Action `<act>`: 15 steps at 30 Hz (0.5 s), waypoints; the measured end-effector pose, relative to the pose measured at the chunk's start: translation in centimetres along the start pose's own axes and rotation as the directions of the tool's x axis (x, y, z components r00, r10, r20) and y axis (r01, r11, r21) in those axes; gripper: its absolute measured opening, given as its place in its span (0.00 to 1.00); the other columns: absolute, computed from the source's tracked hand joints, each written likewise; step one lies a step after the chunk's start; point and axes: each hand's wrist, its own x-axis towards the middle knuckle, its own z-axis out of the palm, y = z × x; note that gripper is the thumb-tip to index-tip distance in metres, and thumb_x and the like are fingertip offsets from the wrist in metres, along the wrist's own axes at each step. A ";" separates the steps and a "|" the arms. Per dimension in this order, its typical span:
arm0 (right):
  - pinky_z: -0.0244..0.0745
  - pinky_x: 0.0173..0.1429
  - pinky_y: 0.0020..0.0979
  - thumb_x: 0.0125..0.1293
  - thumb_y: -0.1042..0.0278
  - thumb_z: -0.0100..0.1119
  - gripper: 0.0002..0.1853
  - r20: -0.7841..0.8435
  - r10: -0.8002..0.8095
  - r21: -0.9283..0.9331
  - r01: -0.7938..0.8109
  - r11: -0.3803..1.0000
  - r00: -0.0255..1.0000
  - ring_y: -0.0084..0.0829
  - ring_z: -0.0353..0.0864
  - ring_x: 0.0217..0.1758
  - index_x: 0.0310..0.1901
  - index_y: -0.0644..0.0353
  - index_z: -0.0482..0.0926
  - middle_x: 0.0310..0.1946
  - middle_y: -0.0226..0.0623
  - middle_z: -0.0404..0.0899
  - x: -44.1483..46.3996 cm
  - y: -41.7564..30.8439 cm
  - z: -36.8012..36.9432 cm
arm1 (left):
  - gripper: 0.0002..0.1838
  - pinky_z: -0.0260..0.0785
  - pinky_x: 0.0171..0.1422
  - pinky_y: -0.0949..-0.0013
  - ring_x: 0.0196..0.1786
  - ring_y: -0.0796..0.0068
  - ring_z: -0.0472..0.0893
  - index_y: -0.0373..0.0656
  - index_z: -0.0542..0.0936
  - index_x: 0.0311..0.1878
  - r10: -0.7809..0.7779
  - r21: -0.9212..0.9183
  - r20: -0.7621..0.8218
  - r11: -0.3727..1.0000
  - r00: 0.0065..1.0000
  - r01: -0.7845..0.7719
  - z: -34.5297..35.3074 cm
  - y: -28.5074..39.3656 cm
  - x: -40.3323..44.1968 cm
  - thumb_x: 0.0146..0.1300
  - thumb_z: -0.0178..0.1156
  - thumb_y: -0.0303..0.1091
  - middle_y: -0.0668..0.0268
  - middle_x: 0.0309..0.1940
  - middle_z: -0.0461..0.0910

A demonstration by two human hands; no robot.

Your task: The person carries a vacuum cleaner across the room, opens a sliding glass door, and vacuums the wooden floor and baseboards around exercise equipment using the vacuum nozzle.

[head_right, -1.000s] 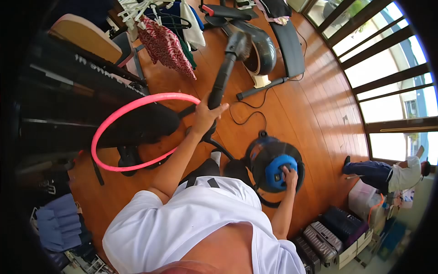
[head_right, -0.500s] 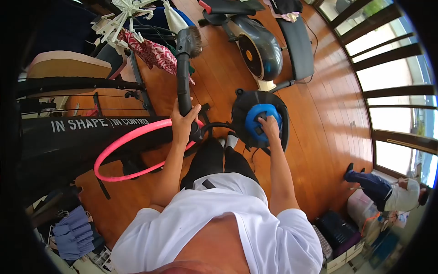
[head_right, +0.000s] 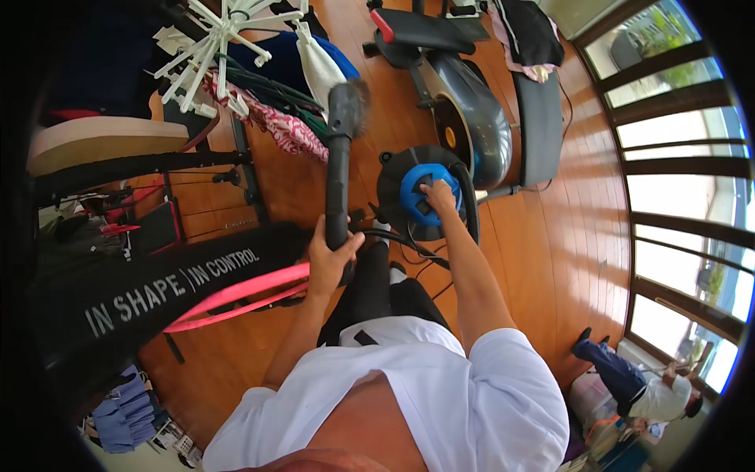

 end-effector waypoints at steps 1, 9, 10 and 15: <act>0.75 0.42 0.43 0.65 0.51 0.60 0.23 0.025 0.018 -0.005 -0.018 1.000 1.000 0.44 0.83 0.34 0.34 0.70 0.78 0.29 0.50 0.81 1.9 -0.3 0.5 | 0.16 0.66 0.28 0.78 0.23 0.84 0.72 0.40 0.73 0.43 -0.007 0.012 -0.005 1.000 1.000 0.007 0.2 0.2 0.9 0.56 0.70 0.30 0.73 0.24 0.74; 0.71 0.49 0.49 0.64 0.50 0.60 0.22 0.178 0.150 -0.008 -0.151 0.988 0.972 0.48 0.81 0.43 0.43 0.65 0.79 0.36 0.48 0.80 12.9 -1.8 5.4 | 0.20 0.68 0.31 0.78 0.25 0.85 0.74 0.39 0.72 0.49 -0.054 0.030 -0.016 0.998 0.998 0.054 0.3 0.8 7.1 0.56 0.70 0.29 0.72 0.26 0.75; 0.68 0.55 0.53 0.65 0.49 0.58 0.23 0.231 0.179 -0.032 -0.176 0.984 0.956 0.51 0.78 0.51 0.47 0.63 0.78 0.45 0.51 0.79 14.1 -2.2 5.6 | 0.21 0.69 0.31 0.78 0.25 0.85 0.74 0.39 0.72 0.50 -0.058 0.030 -0.012 0.998 0.998 0.059 0.3 0.7 7.7 0.56 0.70 0.28 0.72 0.26 0.75; 0.72 0.51 0.52 0.62 0.51 0.62 0.21 0.197 0.224 -0.055 -0.217 0.975 0.954 0.50 0.80 0.51 0.44 0.64 0.80 0.45 0.51 0.81 18.3 -1.8 8.4 | 0.21 0.70 0.32 0.77 0.27 0.84 0.74 0.40 0.71 0.51 -0.197 0.017 0.023 0.980 0.980 0.197 -0.2 1.8 9.2 0.57 0.69 0.26 0.72 0.27 0.74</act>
